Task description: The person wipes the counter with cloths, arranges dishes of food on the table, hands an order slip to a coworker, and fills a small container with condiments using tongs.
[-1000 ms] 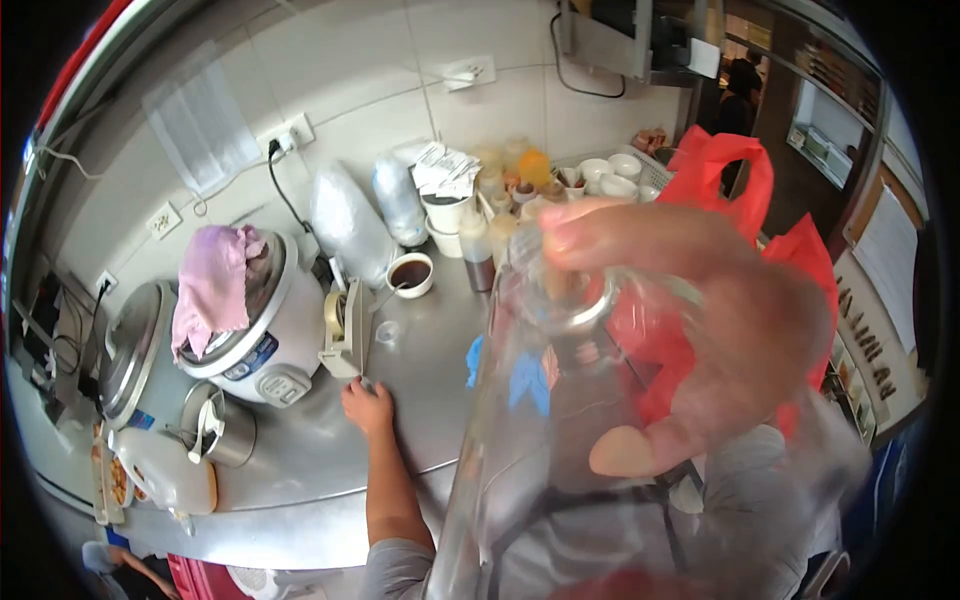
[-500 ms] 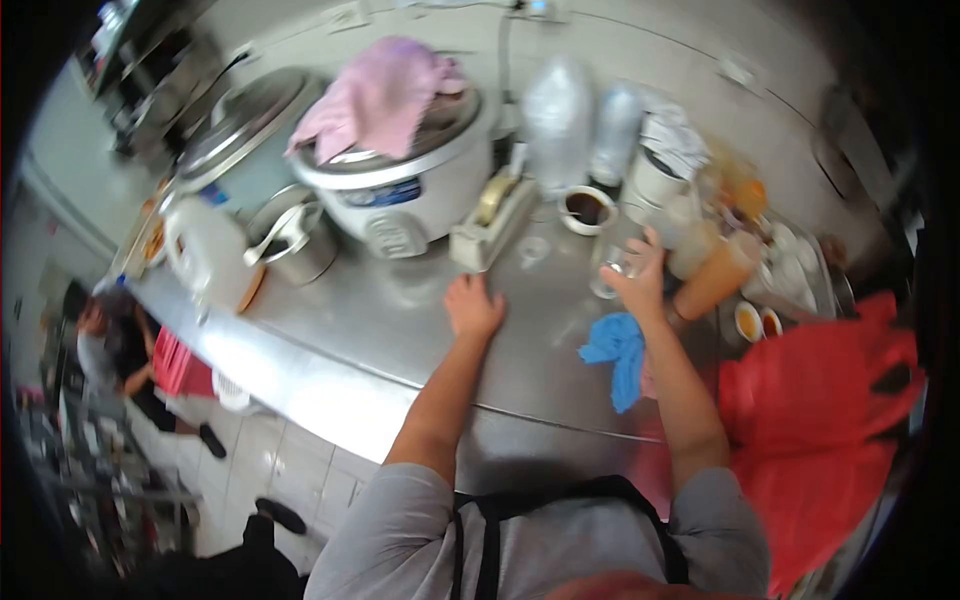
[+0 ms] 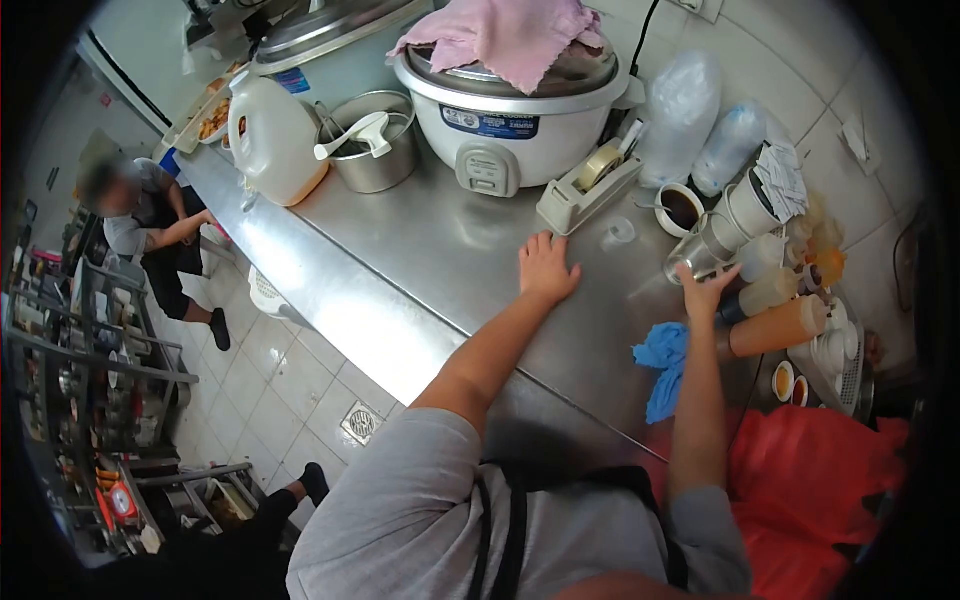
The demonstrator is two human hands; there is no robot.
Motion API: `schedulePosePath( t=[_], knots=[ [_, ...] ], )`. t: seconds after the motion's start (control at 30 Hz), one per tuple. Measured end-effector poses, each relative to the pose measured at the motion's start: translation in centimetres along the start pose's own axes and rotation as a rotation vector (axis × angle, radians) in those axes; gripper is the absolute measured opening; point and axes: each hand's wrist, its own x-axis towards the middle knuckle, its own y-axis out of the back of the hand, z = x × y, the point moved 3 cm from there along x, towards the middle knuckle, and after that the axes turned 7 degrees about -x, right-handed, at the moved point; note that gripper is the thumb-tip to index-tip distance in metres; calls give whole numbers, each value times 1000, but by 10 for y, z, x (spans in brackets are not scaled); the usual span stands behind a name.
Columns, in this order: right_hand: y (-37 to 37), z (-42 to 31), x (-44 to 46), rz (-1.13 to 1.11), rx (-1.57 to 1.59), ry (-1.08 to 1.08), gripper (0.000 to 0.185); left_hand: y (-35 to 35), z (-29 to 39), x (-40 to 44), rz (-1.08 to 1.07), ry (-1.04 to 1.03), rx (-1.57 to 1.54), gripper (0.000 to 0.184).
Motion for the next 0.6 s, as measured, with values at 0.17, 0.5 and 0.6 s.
schedulePosePath(
  t=[0.17, 0.5, 0.6],
  knots=[
    [47, -56, -74, -87, 220, -78, 81, 8, 3, -2, -7, -67, -92, 52],
    [-72, -209, -186, -642, 264, -19, 33, 187, -126, -121, 59, -280, -658, 57],
    [-181, -277, -228, -941, 295, 100, 38, 288, -263, -212, 371, 104, -440, 51]
  ],
)
